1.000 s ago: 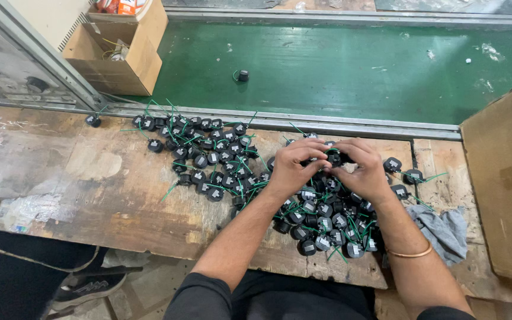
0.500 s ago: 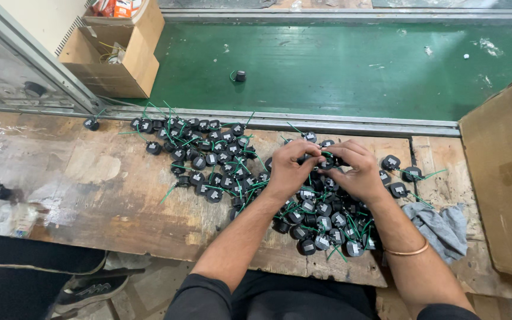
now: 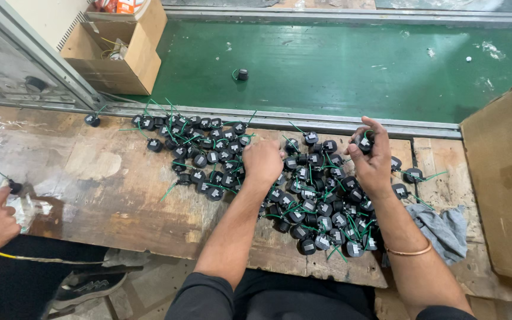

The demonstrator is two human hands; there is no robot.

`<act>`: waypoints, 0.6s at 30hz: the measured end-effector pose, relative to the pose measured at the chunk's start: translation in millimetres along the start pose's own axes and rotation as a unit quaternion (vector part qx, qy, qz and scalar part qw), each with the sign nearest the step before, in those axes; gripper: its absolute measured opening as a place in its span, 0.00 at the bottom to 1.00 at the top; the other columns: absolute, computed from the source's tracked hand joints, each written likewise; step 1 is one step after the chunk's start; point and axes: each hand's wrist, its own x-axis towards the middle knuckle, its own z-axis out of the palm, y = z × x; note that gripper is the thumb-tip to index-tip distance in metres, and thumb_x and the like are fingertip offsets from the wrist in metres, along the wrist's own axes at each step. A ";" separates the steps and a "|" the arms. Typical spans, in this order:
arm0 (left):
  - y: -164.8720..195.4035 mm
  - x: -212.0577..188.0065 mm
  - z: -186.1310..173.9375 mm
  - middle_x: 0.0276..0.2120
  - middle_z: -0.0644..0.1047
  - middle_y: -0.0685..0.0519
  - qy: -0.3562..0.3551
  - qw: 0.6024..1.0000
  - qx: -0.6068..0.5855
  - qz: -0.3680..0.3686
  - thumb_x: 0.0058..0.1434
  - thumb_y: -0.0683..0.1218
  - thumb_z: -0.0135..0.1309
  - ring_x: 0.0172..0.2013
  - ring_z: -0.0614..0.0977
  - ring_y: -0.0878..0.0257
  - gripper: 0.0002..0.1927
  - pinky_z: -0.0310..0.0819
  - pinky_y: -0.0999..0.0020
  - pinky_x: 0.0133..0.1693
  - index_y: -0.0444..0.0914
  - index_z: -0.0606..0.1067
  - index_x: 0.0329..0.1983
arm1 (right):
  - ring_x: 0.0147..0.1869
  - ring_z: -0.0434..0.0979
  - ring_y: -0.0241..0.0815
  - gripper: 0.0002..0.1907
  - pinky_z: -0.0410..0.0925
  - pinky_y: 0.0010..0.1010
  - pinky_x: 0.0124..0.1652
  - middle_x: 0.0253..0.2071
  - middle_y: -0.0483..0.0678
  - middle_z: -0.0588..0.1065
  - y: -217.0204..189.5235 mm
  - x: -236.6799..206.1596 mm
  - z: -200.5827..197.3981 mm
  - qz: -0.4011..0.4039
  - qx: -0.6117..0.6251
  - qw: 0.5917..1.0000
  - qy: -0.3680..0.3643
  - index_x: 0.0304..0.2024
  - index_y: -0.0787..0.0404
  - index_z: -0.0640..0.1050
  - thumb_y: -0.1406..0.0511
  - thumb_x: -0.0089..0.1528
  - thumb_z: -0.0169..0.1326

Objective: The person sits at a factory workbench and handles black plug-shaped components with green wires, twisting and fitting the wire ends into the component bodies by hand. Assembled components are placed into a cardboard box beside the bench while a coworker works on parts at the left side of the bench.

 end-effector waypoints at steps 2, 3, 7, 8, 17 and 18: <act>-2.1 2.2 4.4 0.39 0.83 0.47 -0.052 0.999 -0.011 -0.013 0.66 0.50 0.57 0.45 0.83 0.51 0.07 0.75 0.54 0.49 0.46 0.83 0.43 | 0.51 0.71 0.33 0.26 0.75 0.30 0.52 0.50 0.45 0.67 4.4 1.2 -1.9 -0.026 0.004 1.000 0.005 0.68 0.61 0.64 0.77 0.69 0.53; -4.0 2.2 5.7 0.40 0.83 0.47 -0.063 0.998 -0.026 -0.013 0.66 0.50 0.57 0.45 0.83 0.50 0.08 0.76 0.53 0.48 0.47 0.83 0.44 | 0.52 0.70 0.33 0.25 0.76 0.32 0.53 0.51 0.45 0.66 6.3 1.6 -2.5 -0.039 0.006 0.999 0.009 0.67 0.62 0.65 0.77 0.69 0.52; -11.0 0.2 9.3 0.41 0.82 0.49 -0.040 0.989 -0.060 0.126 0.56 0.46 0.61 0.45 0.82 0.49 0.12 0.75 0.51 0.46 0.48 0.83 0.44 | 0.53 0.74 0.35 0.19 0.77 0.35 0.50 0.51 0.45 0.69 11.5 2.0 -4.5 0.016 0.150 0.988 0.023 0.62 0.62 0.69 0.78 0.69 0.50; -12.6 -0.4 10.1 0.41 0.83 0.50 -0.045 0.985 -0.057 0.158 0.54 0.45 0.61 0.46 0.82 0.49 0.13 0.75 0.51 0.47 0.47 0.83 0.43 | 0.53 0.75 0.36 0.17 0.78 0.35 0.48 0.50 0.47 0.70 12.2 1.8 -4.6 0.032 0.159 0.986 0.033 0.60 0.62 0.70 0.78 0.69 0.50; -13.5 4.3 11.4 0.32 0.83 0.51 -0.026 0.983 -0.061 0.169 0.52 0.48 0.65 0.37 0.84 0.50 0.08 0.76 0.53 0.40 0.48 0.86 0.36 | 0.48 0.76 0.37 0.09 0.78 0.33 0.44 0.51 0.48 0.70 13.0 0.9 -5.0 -0.018 0.136 0.990 0.014 0.49 0.67 0.76 0.79 0.70 0.50; -11.8 5.3 8.7 0.32 0.83 0.51 -0.013 0.986 -0.076 0.145 0.54 0.47 0.64 0.36 0.84 0.51 0.07 0.76 0.54 0.38 0.48 0.86 0.36 | 0.47 0.76 0.36 0.08 0.78 0.32 0.44 0.51 0.48 0.69 12.0 1.2 -4.3 -0.023 0.127 0.992 0.015 0.49 0.67 0.76 0.79 0.70 0.50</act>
